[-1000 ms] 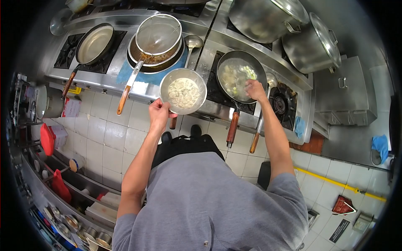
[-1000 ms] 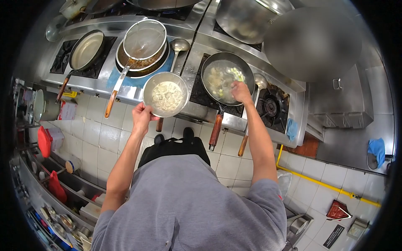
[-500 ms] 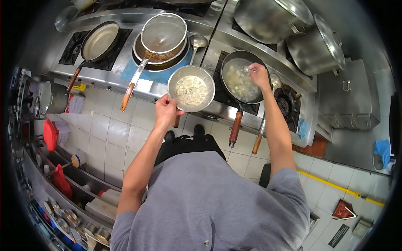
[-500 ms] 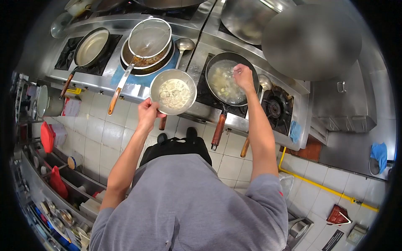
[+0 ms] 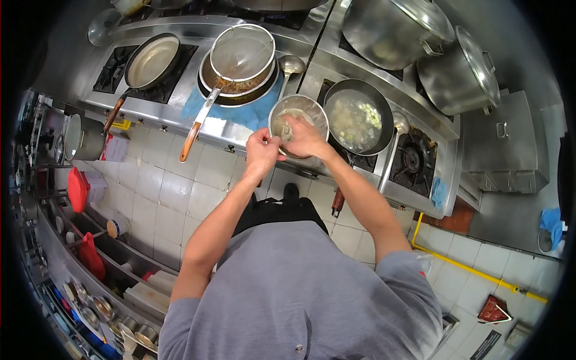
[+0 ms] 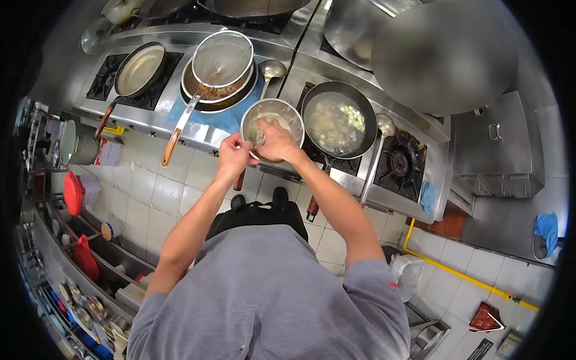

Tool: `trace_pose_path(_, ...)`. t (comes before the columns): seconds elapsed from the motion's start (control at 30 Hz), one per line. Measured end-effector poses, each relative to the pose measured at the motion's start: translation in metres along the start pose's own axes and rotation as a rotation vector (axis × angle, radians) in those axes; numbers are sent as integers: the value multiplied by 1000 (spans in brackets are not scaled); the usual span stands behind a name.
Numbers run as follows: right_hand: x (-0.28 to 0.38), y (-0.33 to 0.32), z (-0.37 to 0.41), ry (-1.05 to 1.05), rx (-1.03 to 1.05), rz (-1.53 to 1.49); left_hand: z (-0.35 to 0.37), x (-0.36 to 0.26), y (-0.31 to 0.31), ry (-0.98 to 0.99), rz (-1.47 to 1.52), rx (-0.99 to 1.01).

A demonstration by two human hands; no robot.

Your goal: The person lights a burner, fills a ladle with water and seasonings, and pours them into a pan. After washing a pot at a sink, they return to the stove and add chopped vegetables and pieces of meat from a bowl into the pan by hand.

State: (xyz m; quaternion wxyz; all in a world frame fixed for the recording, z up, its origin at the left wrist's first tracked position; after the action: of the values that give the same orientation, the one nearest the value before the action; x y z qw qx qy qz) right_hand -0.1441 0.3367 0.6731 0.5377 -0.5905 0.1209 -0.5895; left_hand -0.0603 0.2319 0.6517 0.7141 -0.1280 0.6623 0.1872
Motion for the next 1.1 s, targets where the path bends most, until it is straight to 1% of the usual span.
trace_pose_path(0.07, 1, 7, 1, 134, 111, -90, 4, -9, 0, -46, -101, 14)
trace_pose_path(0.1, -10, 21, -10, 90, 116, -185, 2, -10, 0, -31, -105, 22)
trace_pose_path(0.17, -16, 32, -14, 137, 215, -368, 1, -6, 3, -4, -111, 44)
trace_pose_path(0.2, -17, 34, -14, 159, 264, -459, 0, -2, 5, -1, -89, 51)
trace_pose_path(0.3, -26, 35, -15, 308, 407, -859, -3, 3, 7, 5, -28, 60)
trace_pose_path(0.4, -32, 28, -17, 369, 444, -1053, -3, 1, 11, -6, 10, 64)
trace_pose_path(0.63, -37, -18, -22, 278, 369, -1067, -5, 2, 20, -13, 45, 79)
trace_pose_path(0.77, -35, -37, -20, 275, 338, -1068, -7, 10, 23, -28, 60, 66)
trace_pose_path(0.9, -40, -42, -20, 252, 356, -1101, -7, 2, 31, -29, 101, 64)
trace_pose_path(1.0, -45, -36, -19, 289, 382, -1096, -7, 6, 33, -30, 114, 59)
trace_pose_path(1.1, -49, -34, -20, 295, 392, -1178, -9, 5, 36, -34, 106, 54)
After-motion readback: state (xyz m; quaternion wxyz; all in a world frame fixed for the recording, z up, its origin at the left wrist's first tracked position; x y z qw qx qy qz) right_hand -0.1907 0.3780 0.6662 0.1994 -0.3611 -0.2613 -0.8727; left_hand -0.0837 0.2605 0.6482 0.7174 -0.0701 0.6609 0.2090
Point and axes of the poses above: each hand's wrist, its own z-axis away from the middle knuckle, its own y-axis out of the palm, x = y × z, the point moved 8 cm from there along -z, towards the middle knuckle, and after that the axes turned 13 degrees about y, right-handed, at the moved point
